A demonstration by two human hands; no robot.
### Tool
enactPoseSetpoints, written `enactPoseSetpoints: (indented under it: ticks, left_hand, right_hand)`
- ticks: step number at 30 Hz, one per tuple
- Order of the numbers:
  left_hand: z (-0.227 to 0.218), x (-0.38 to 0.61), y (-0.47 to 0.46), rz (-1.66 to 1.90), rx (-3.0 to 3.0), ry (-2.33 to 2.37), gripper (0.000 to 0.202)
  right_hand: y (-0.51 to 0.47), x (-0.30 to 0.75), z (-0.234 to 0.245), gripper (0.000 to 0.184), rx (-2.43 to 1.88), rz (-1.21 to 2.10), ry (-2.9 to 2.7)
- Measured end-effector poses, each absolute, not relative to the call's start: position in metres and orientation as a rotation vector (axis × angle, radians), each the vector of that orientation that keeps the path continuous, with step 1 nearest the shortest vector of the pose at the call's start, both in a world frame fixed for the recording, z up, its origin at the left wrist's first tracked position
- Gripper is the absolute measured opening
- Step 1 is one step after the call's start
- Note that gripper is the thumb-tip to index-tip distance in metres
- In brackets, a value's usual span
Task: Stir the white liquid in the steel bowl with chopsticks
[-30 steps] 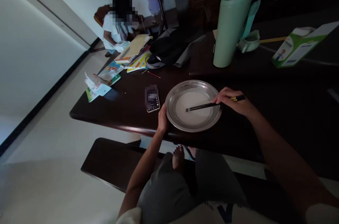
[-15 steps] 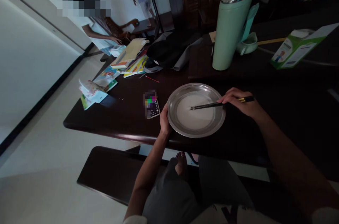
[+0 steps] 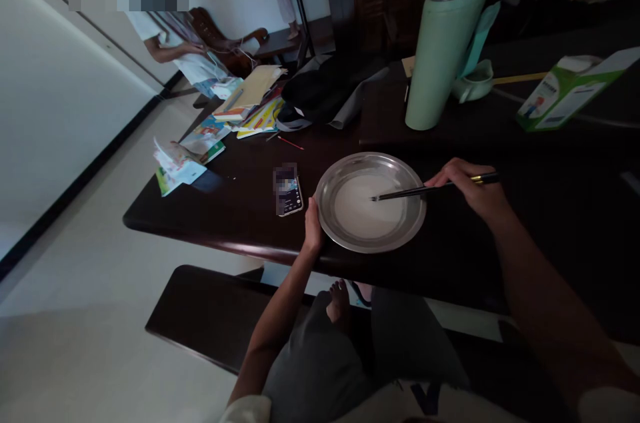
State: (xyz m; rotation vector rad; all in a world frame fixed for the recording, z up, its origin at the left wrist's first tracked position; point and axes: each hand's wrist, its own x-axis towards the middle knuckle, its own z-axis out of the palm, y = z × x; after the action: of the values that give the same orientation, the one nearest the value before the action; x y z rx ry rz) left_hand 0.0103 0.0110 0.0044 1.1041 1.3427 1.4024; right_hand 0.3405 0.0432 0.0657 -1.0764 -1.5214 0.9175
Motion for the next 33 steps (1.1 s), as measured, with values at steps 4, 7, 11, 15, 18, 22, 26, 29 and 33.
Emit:
enactPoseSetpoints:
  ticks: [4, 7, 11, 15, 18, 22, 26, 29, 33]
  left_hand:
    - [-0.0025, 0.0087, 0.012, 1.412, 1.094, 1.355, 0.067]
    - [-0.0057, 0.0091, 0.0136, 1.406, 1.082, 1.378, 0.067]
    - [-0.0046, 0.0115, 0.0139, 1.399, 1.073, 1.383, 0.067]
    - [-0.0037, 0.0123, 0.0132, 1.408, 1.087, 1.396, 0.069]
    - [-0.0039, 0.0119, 0.0129, 1.408, 1.1, 1.398, 0.07]
    - [-0.0019, 0.0124, 0.0122, 1.397, 1.082, 1.411, 0.07]
    - [0.0023, 0.0137, 0.0109, 1.395, 1.089, 1.408, 0.071]
    - [0.0026, 0.014, 0.0107, 1.402, 1.118, 1.41, 0.072]
    - [-0.0029, 0.0129, 0.0124, 1.403, 1.081, 1.386, 0.073]
  right_hand:
    - [0.0418, 0.3385, 0.0644, 0.042, -1.044, 1.03, -1.581]
    - [0.0416, 0.3355, 0.0636, 0.032, -1.049, 1.0, -1.683]
    - [0.043, 0.3417, 0.0679, 0.038, -1.116, 0.864, -1.577]
    - [0.041, 0.3411, 0.0697, 0.049, -1.067, 0.968, -1.538]
    - [0.04, 0.3364, 0.067, 0.038, -1.017, 0.986, -1.695]
    - [0.0425, 0.3408, 0.0655, 0.036, -1.094, 0.832, -1.636]
    - [0.042, 0.3441, 0.0663, 0.047, -1.07, 0.92, -1.524]
    - [0.0404, 0.3394, 0.0649, 0.039, -1.02, 1.018, -1.694]
    - [0.0421, 0.3407, 0.0654, 0.035, -1.067, 0.933, -1.705]
